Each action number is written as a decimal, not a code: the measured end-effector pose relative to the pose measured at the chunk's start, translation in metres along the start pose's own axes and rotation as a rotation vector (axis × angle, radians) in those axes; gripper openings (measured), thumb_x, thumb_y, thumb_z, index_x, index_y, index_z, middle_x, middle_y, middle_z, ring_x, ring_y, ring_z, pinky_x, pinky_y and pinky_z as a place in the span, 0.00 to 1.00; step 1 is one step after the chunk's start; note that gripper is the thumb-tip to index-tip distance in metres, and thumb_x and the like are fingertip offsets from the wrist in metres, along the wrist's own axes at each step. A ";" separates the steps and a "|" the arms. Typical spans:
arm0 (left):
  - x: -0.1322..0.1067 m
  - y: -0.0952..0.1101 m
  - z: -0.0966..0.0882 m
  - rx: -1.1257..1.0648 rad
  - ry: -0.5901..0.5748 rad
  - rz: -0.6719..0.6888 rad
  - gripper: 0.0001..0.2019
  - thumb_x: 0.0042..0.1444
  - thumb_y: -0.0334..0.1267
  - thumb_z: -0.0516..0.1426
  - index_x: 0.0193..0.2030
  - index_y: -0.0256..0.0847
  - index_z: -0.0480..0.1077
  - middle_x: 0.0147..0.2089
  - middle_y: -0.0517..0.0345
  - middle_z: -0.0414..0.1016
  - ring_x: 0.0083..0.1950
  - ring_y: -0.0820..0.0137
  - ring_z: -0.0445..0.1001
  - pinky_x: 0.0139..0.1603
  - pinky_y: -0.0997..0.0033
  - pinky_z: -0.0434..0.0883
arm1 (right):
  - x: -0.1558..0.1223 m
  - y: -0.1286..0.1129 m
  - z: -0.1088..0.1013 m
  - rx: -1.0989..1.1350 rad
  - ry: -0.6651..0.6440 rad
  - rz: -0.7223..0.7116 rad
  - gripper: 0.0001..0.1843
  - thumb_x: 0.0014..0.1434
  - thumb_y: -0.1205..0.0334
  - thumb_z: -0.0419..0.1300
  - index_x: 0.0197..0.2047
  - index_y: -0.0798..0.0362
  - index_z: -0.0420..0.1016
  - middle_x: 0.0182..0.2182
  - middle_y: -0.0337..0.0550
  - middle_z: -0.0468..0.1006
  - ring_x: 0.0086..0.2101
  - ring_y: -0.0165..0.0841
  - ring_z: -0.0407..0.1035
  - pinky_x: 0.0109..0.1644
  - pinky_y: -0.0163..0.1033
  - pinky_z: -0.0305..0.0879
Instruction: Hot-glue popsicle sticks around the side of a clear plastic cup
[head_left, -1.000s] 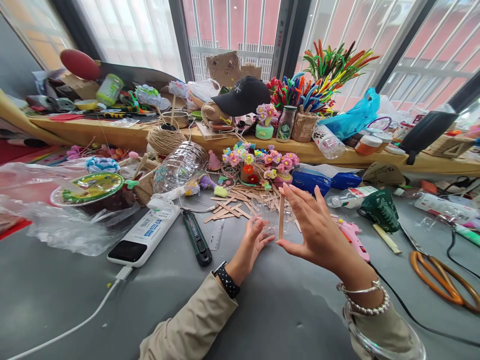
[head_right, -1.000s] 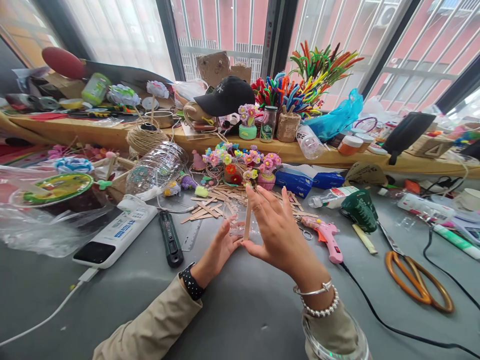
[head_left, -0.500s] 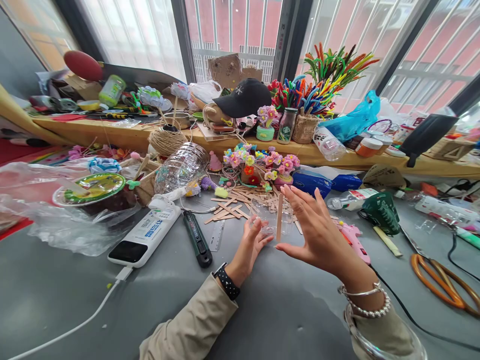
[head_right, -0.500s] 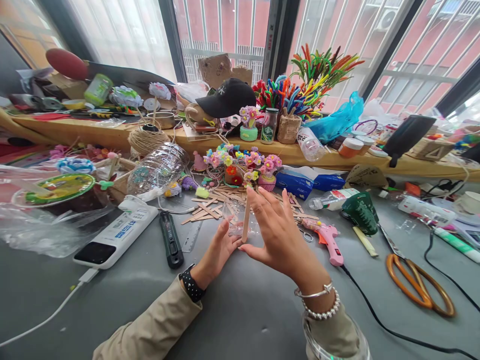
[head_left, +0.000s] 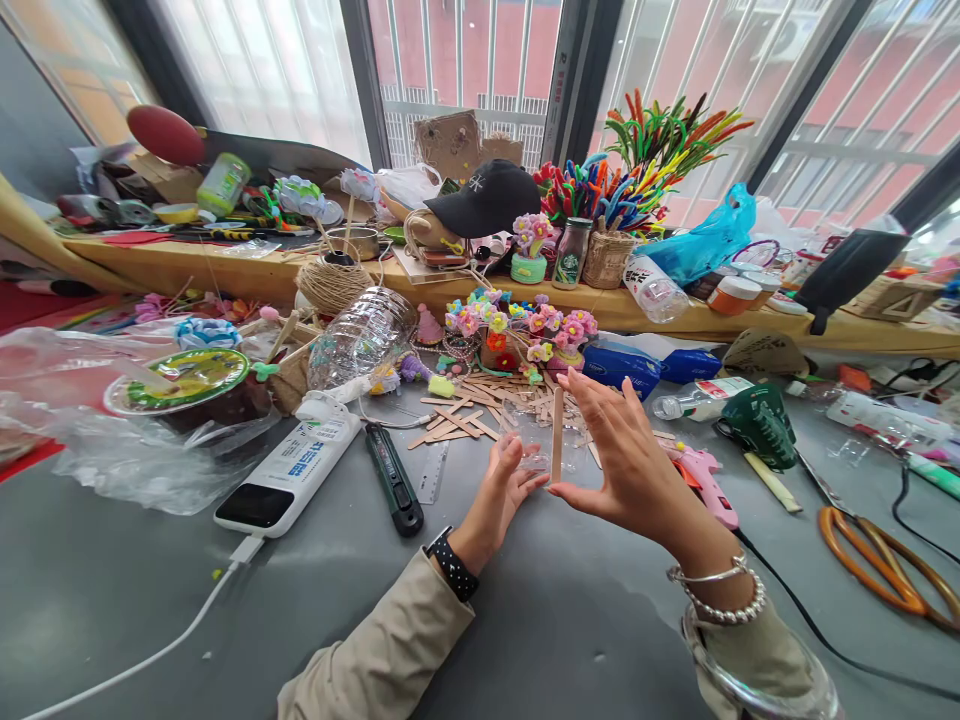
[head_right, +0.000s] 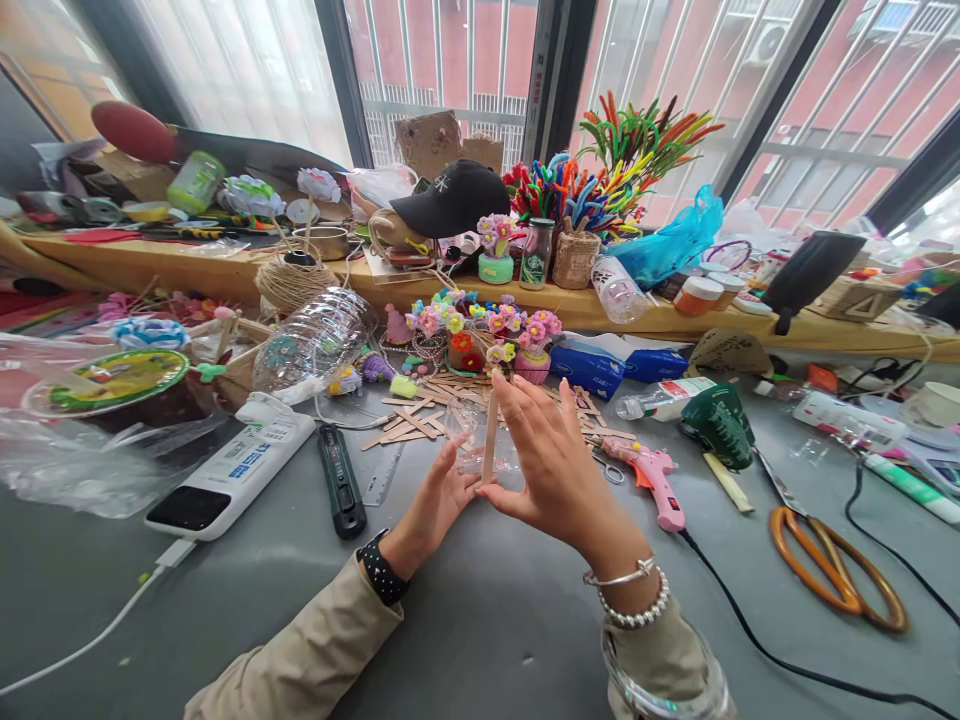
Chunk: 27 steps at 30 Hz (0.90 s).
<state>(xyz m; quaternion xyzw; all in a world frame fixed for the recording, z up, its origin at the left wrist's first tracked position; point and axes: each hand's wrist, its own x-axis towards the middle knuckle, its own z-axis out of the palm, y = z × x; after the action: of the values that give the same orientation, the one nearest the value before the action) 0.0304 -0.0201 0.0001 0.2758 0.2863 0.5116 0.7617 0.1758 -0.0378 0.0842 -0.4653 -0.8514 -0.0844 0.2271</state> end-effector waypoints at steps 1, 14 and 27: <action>0.000 0.000 0.000 -0.003 -0.002 0.002 0.27 0.47 0.51 0.56 0.51 0.41 0.54 0.46 0.49 0.62 0.41 0.67 0.68 0.50 0.61 0.62 | 0.000 0.000 0.000 0.004 0.001 -0.001 0.48 0.48 0.50 0.56 0.63 0.52 0.30 0.60 0.47 0.51 0.59 0.39 0.44 0.61 0.58 0.33; -0.002 0.001 0.000 -0.014 0.001 -0.004 0.26 0.47 0.50 0.56 0.49 0.42 0.54 0.46 0.51 0.62 0.41 0.67 0.69 0.48 0.61 0.64 | 0.000 -0.001 0.000 0.015 -0.008 0.015 0.48 0.47 0.51 0.56 0.63 0.53 0.32 0.58 0.49 0.54 0.58 0.38 0.46 0.61 0.56 0.33; -0.002 0.001 0.000 0.004 0.005 0.015 0.27 0.46 0.50 0.57 0.50 0.43 0.55 0.48 0.50 0.62 0.45 0.64 0.68 0.50 0.61 0.62 | 0.000 0.000 0.000 0.037 -0.005 0.011 0.50 0.46 0.51 0.57 0.63 0.51 0.29 0.57 0.50 0.55 0.57 0.41 0.48 0.60 0.60 0.36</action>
<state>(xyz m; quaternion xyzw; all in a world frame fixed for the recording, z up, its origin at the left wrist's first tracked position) 0.0290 -0.0221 0.0010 0.2780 0.2870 0.5174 0.7568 0.1757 -0.0374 0.0842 -0.4658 -0.8507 -0.0663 0.2342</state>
